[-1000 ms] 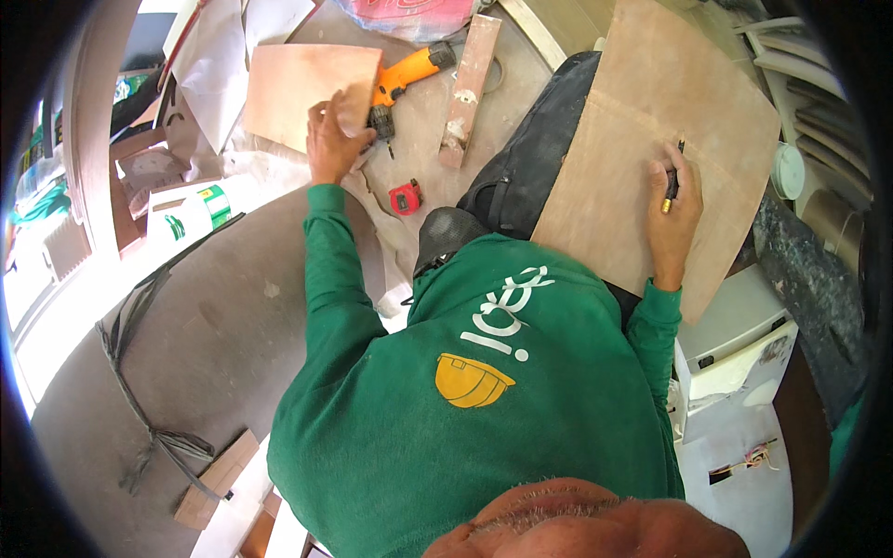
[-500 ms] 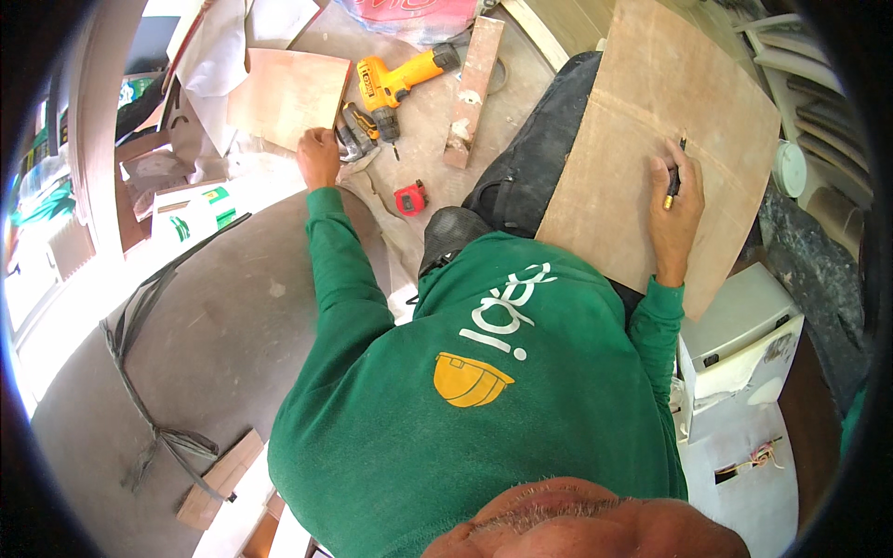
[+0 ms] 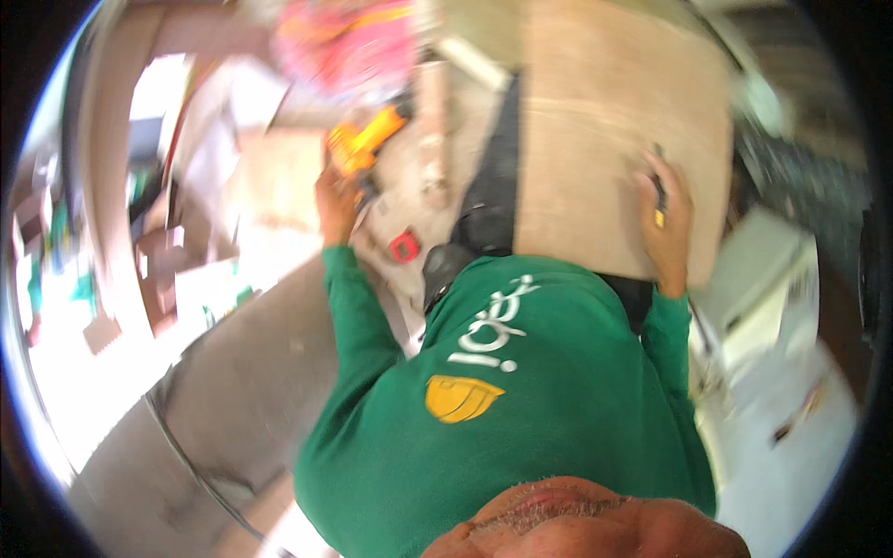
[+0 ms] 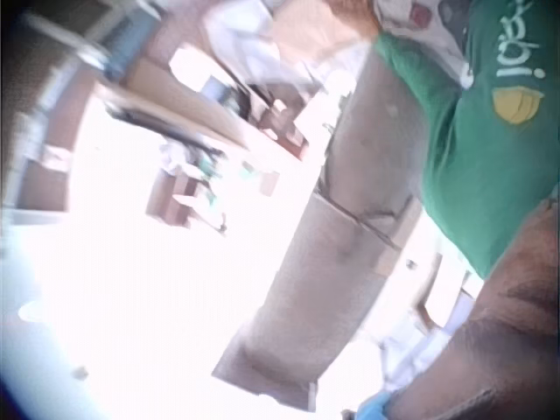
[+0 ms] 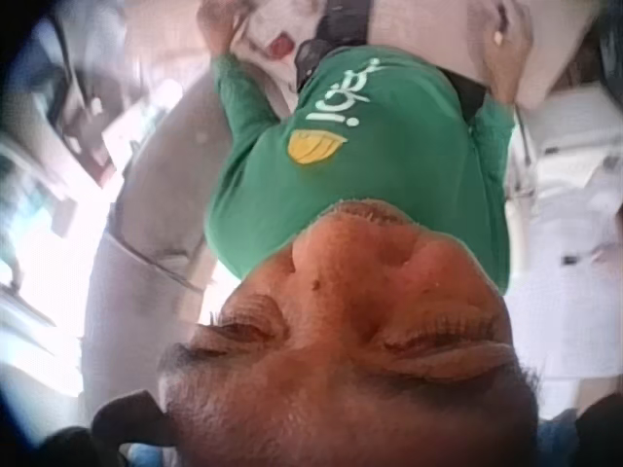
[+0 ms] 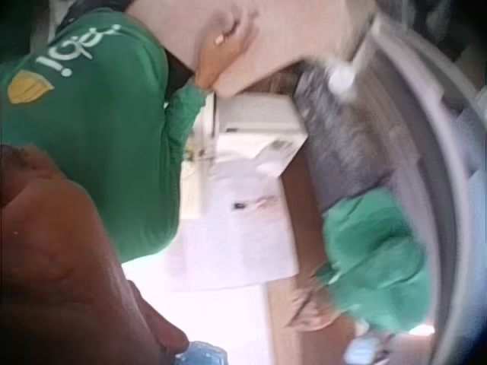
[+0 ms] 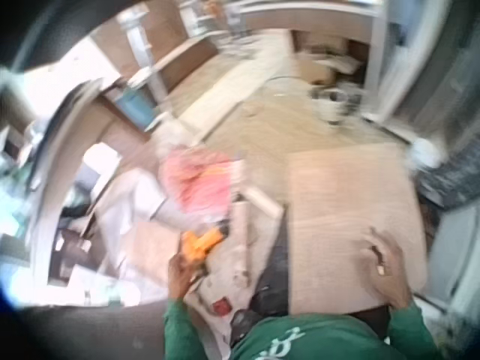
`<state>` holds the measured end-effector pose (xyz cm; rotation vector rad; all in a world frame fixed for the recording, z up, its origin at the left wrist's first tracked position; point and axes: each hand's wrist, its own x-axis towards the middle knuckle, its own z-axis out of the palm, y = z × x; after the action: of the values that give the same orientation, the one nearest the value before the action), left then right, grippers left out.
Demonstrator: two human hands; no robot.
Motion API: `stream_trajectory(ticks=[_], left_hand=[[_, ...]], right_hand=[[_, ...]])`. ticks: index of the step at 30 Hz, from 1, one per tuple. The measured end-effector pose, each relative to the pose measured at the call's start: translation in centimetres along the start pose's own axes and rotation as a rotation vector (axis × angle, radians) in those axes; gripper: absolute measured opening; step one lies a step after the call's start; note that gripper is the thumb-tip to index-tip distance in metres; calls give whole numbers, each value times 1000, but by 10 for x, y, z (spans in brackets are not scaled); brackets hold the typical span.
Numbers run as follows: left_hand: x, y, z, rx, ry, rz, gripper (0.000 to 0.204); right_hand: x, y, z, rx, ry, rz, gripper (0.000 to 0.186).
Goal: The person measures and marks a rectangular piece of wood using a tape measure and a pencil. They then use a hand saw to cut along the marked line.
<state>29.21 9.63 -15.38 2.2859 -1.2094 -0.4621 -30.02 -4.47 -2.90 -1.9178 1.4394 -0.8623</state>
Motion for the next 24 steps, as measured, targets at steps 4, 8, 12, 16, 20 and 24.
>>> stream_trajectory(ticks=[4,8,12,16,20,24], left_hand=[[3,153,15,-186,-122,86,57],[52,267,55,-177,-153,510,59],[78,405,96,-24,-306,801,77],[141,471,166,267,-322,1086,92],[199,465,256,222,-487,940,100],[169,457,277,242,-754,912,92]], right_hand=[[-27,0,-35,-90,96,-37,36],[-75,-22,-80,68,98,176,43],[-155,-46,-99,161,265,258,38],[-258,-61,-113,259,395,492,57],[-335,-63,-117,114,589,620,60],[-362,-64,-131,-37,671,801,58]])
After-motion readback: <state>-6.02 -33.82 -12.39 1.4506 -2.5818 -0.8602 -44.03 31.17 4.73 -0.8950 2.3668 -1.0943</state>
